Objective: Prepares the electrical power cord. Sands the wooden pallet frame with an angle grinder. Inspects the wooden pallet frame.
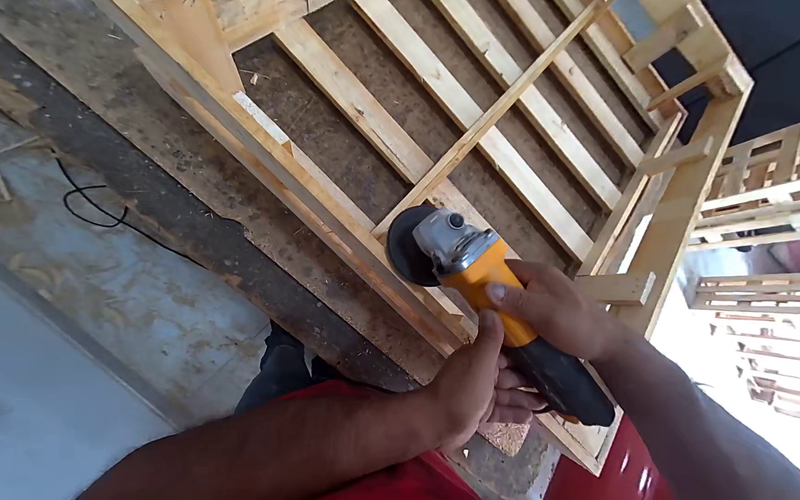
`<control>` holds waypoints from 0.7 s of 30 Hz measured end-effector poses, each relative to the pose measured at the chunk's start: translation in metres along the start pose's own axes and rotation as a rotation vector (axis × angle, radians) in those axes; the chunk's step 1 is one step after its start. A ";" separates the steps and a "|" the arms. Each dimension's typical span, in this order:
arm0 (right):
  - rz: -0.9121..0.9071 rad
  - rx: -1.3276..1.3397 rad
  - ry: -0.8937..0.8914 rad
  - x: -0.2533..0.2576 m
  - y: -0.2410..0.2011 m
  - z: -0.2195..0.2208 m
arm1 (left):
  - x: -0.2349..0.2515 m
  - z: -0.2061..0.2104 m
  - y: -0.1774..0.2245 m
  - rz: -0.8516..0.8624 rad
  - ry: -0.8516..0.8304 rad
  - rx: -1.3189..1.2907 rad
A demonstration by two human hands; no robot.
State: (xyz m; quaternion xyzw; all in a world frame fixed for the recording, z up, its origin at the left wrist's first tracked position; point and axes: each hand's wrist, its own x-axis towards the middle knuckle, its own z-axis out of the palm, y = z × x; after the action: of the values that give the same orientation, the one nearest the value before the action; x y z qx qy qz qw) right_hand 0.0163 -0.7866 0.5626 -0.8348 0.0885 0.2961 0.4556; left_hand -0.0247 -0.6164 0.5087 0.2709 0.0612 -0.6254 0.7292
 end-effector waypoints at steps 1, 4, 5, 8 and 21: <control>0.003 -0.009 0.010 -0.001 -0.001 -0.001 | 0.001 0.000 0.000 -0.004 -0.004 0.007; 0.020 -0.003 -0.050 -0.008 -0.002 0.003 | -0.008 0.000 -0.012 -0.006 -0.031 0.032; 0.016 0.007 -0.064 -0.008 -0.002 0.005 | -0.010 -0.001 -0.013 0.002 -0.037 0.037; 0.017 0.025 -0.027 -0.004 -0.002 0.005 | -0.010 0.000 -0.003 -0.017 -0.003 -0.007; 0.038 0.089 0.008 -0.006 -0.003 0.012 | -0.012 -0.004 -0.003 -0.030 0.005 -0.022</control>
State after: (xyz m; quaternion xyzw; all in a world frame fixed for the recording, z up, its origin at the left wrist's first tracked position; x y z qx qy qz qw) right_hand 0.0080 -0.7761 0.5630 -0.8130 0.1192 0.2973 0.4863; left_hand -0.0296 -0.6044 0.5096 0.2636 0.0739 -0.6347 0.7226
